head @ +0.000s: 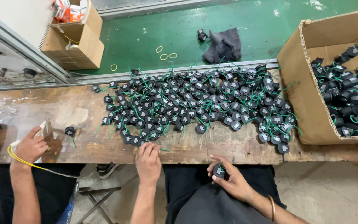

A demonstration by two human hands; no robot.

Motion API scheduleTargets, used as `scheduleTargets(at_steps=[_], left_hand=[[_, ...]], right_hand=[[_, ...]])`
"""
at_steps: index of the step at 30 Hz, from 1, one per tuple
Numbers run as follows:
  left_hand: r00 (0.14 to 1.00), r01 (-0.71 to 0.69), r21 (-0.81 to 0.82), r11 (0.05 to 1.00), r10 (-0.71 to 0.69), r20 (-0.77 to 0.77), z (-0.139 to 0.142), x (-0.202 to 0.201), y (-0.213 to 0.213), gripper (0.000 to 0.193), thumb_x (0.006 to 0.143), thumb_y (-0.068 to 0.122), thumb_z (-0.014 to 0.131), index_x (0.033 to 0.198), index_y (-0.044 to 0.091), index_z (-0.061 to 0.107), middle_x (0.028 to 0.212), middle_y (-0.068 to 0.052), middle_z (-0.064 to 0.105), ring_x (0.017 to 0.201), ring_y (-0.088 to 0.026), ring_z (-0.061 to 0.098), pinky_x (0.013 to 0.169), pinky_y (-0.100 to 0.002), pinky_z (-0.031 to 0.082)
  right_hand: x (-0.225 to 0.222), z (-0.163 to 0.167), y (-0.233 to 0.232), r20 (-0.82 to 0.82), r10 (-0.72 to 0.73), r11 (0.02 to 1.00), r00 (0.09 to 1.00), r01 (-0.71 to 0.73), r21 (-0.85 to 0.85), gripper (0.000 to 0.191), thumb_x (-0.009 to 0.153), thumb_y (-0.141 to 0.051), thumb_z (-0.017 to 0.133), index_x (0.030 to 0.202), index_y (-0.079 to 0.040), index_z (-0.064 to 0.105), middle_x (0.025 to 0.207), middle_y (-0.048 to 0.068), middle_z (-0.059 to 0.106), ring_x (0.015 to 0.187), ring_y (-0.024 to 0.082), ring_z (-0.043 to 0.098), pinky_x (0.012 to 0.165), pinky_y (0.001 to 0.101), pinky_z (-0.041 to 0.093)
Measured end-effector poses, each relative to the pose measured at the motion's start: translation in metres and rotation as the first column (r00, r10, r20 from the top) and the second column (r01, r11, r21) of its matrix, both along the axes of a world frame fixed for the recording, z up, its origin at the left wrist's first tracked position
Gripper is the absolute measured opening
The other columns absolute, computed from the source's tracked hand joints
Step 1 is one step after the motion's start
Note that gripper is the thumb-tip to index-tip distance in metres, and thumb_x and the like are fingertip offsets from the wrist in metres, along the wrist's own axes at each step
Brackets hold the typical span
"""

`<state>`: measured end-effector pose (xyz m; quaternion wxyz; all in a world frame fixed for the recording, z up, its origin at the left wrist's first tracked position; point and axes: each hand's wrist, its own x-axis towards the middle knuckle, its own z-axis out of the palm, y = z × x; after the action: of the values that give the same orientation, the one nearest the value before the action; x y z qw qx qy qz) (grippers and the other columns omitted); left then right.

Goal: The person picks black plug adapters with green wires from a workbench, manipulates the wire and plug in their hands, and places the finished units into a cardboard box beside the bench. They repeat this handling one unit at a time throughout the episode.

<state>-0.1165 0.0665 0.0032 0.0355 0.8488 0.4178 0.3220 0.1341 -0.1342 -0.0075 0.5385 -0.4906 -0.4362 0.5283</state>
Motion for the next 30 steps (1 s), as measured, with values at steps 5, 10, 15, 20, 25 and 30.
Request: scheduleTargets(at_steps=[5, 10, 15, 20, 25, 30], left_hand=[[0.996, 0.005, 0.0, 1.0, -0.005, 0.086, -0.002, 0.004, 0.008, 0.033, 0.076, -0.001, 0.067, 0.105, 0.013, 0.077, 0.102, -0.005, 0.07, 0.108, -0.029, 0.062, 0.093, -0.044, 0.05], [0.737, 0.285, -0.187, 0.94, -0.09, 0.67, 0.011, 0.029, -0.009, 0.024, 0.085, -0.009, 0.069, 0.1, 0.008, 0.072, 0.103, -0.007, 0.069, 0.095, -0.02, 0.068, 0.085, -0.031, 0.055], [0.647, 0.627, -0.158, 0.763, -0.398, 0.65, 0.019, 0.088, -0.057, 0.02, 0.083, -0.006, 0.074, 0.097, 0.008, 0.072, 0.099, -0.01, 0.072, 0.095, -0.026, 0.07, 0.084, -0.035, 0.053], [0.569, 0.728, -0.163, 0.666, -0.454, 0.686, 0.034, 0.119, -0.084, 0.022, 0.086, -0.007, 0.07, 0.104, 0.006, 0.067, 0.104, -0.009, 0.071, 0.096, -0.029, 0.07, 0.086, -0.038, 0.056], [0.533, 0.783, -0.092, 0.615, -0.588, 0.608, 0.04, 0.107, -0.086, 0.026, 0.086, -0.005, 0.071, 0.109, 0.006, 0.069, 0.114, -0.01, 0.073, 0.106, -0.031, 0.072, 0.092, -0.04, 0.057], [0.556, 0.781, -0.258, 0.569, -0.445, 0.702, 0.023, 0.096, -0.086, 0.022, 0.08, -0.001, 0.081, 0.094, 0.005, 0.066, 0.109, -0.01, 0.075, 0.1, -0.025, 0.071, 0.088, -0.036, 0.056]], right_hand=[[0.009, -0.013, -0.004, 0.026, -0.003, 0.999, 1.0, 0.002, 0.039, 0.047, 0.096, -0.001, 0.062, 0.142, -0.005, 0.056, 0.119, 0.008, 0.064, 0.105, 0.017, 0.066, 0.082, 0.0324, 0.062], [0.015, -0.019, 0.002, -0.022, -0.092, 0.992, 0.996, 0.094, 0.089, 0.045, 0.097, 0.001, 0.066, 0.142, -0.001, 0.058, 0.12, 0.01, 0.058, 0.113, 0.018, 0.062, 0.092, 0.0344, 0.058], [0.006, -0.014, 0.007, -0.062, -0.024, 0.997, 0.998, 0.019, -0.072, 0.08, 0.08, -0.002, 0.074, 0.151, -0.011, 0.039, 0.128, 0.001, 0.051, 0.112, 0.01, 0.056, 0.092, 0.0308, 0.055], [0.007, -0.02, 0.005, 0.056, -0.001, 1.0, 0.998, 0.001, 0.0, 0.056, 0.087, -0.006, 0.074, 0.139, -0.006, 0.051, 0.123, 0.005, 0.061, 0.114, 0.012, 0.057, 0.096, 0.0296, 0.048], [0.016, -0.021, -0.003, 0.34, -0.107, 0.99, 0.934, 0.131, -0.049, 0.034, 0.081, -0.013, 0.083, 0.111, -0.003, 0.07, 0.107, 0.008, 0.064, 0.097, 0.017, 0.057, 0.083, 0.0315, 0.047], [0.013, -0.004, 0.003, 0.444, -0.229, 0.964, 0.866, 0.14, 0.225, 0.029, 0.071, -0.009, 0.082, 0.094, -0.002, 0.067, 0.105, 0.009, 0.062, 0.101, 0.023, 0.061, 0.087, 0.032, 0.049]])
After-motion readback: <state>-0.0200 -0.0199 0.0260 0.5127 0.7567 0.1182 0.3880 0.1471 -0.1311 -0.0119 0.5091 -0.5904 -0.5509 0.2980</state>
